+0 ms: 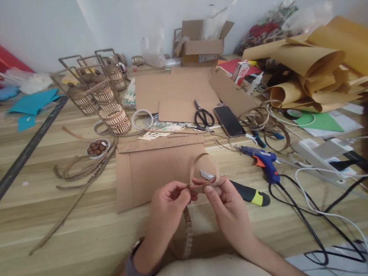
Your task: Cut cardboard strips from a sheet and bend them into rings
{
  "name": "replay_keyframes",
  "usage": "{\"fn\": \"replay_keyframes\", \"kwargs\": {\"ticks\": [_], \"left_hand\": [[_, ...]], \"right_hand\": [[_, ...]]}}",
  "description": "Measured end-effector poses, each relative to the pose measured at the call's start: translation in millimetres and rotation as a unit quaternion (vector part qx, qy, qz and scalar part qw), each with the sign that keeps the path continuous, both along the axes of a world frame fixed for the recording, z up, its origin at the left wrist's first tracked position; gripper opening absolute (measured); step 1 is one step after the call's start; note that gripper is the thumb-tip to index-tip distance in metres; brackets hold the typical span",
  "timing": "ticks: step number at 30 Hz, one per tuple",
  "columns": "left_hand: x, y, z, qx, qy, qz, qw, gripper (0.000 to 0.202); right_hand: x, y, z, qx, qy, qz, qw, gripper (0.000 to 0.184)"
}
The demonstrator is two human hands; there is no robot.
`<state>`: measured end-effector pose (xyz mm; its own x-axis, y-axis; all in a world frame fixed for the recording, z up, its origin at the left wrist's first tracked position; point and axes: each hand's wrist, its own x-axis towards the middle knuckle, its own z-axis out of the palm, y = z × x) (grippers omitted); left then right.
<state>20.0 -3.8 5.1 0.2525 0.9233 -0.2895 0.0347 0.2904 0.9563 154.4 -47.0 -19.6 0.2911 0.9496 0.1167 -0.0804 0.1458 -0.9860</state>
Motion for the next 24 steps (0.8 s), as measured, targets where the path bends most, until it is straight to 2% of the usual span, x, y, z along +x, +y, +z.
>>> {"fn": "replay_keyframes", "kwargs": {"ticks": [7,14,17,19,21,24], "left_hand": [[-1.0,-2.1,-0.4,-0.004,-0.003,-0.023,1.000,0.019],[-2.9,-3.3,-1.2,0.058,0.064,-0.036,0.996,0.019],[-10.1,2.2,-2.1,0.052,0.057,0.000,0.997,0.017],[-17.5,7.4,-2.8,0.023,0.033,0.049,0.998,0.021],[-24.1,12.0,-4.4,-0.003,0.011,0.091,0.996,0.030],[-27.8,13.6,-8.3,-0.024,-0.005,0.109,0.994,0.044]], "right_hand": [[3.1,4.2,3.9,-0.096,0.136,0.007,0.986,0.025],[4.3,4.1,8.9,-0.104,0.123,0.028,0.987,0.028],[14.1,6.5,13.4,-0.090,0.150,0.008,0.985,0.027],[28.7,8.4,17.8,-0.057,0.114,-0.029,0.991,0.028],[48.6,9.5,24.9,-0.025,0.014,-0.044,0.999,0.025],[81.8,11.3,43.6,0.014,-0.146,-0.052,0.988,0.018]]}}
